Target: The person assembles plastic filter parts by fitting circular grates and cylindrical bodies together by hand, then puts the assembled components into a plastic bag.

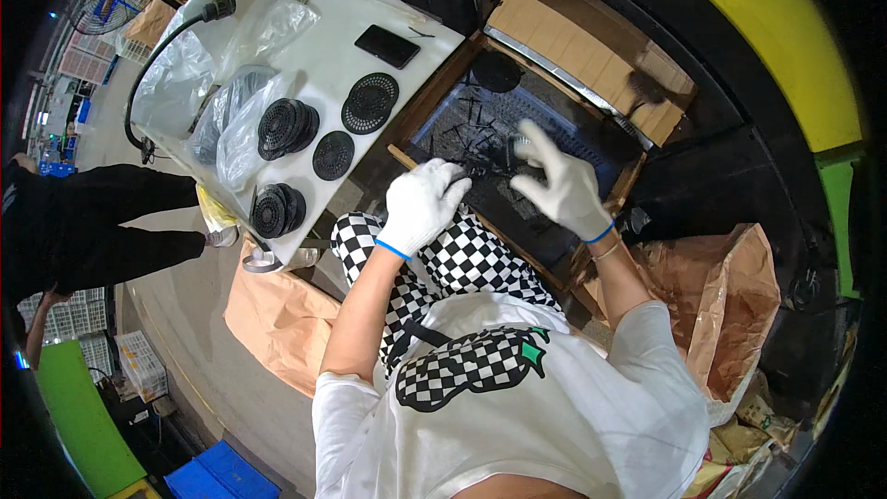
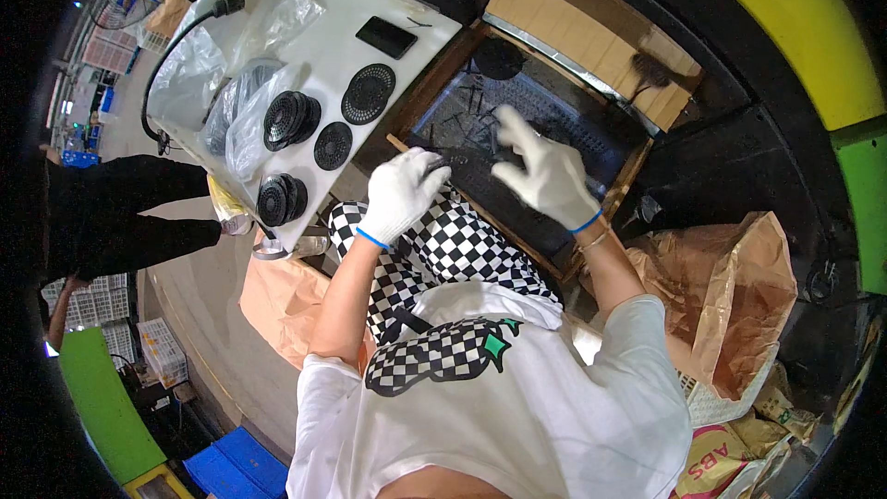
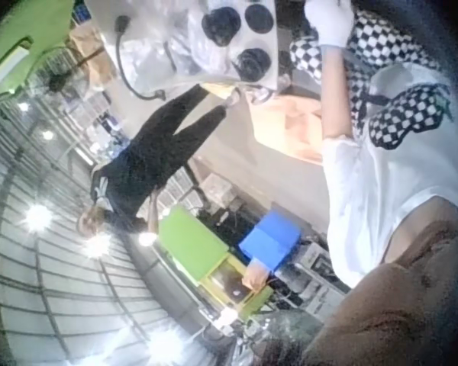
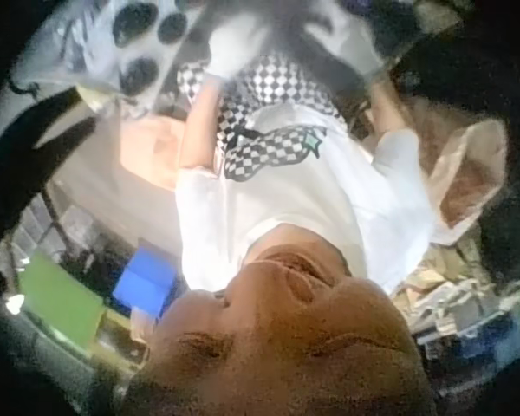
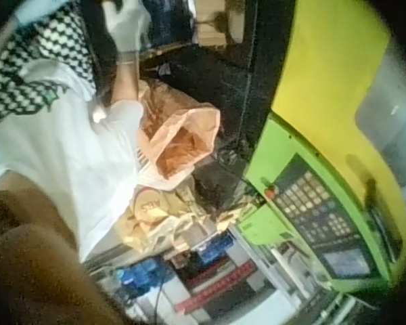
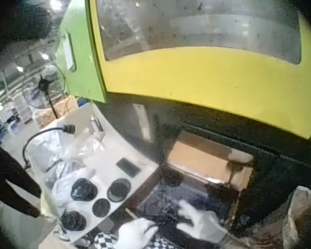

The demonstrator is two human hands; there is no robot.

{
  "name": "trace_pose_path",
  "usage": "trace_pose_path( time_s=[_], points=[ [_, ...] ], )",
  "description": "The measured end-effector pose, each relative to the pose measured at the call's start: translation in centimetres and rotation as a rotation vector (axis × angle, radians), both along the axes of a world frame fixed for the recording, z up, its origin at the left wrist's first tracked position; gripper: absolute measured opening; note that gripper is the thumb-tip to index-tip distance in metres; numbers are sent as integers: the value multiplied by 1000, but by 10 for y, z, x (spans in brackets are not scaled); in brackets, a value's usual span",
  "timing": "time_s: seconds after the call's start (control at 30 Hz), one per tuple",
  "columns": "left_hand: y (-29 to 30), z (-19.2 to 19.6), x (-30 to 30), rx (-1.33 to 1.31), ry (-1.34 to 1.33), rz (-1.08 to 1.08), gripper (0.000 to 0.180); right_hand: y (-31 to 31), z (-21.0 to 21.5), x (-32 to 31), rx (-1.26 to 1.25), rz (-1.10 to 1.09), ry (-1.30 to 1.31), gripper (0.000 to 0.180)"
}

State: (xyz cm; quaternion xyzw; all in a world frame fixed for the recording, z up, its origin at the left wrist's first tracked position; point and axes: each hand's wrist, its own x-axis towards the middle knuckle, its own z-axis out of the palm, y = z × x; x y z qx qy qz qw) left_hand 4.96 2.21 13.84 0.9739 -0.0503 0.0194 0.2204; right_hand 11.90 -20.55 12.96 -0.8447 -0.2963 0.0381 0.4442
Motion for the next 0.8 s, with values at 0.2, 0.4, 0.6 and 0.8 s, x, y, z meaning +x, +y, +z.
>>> trace_pose_path(
  time_s=[0.2, 0.4, 0.6, 0.8],
  points=[
    [15, -20, -8, -1445, 359, 378, 26, 26, -23, -10, -222, 145, -370, 43],
    [10, -19, -21, -1760, 297, 512, 21, 45, -30, -19, 37, 78, -323, 34],
    [10, -23, -34, -1750, 12, 519, 29, 58, -22, -14, 36, -196, -169, 31],
    [6, -12, -37, -1728, 28, 489, 28, 74, 3, -16, 465, 36, 499, 57]
  ],
)
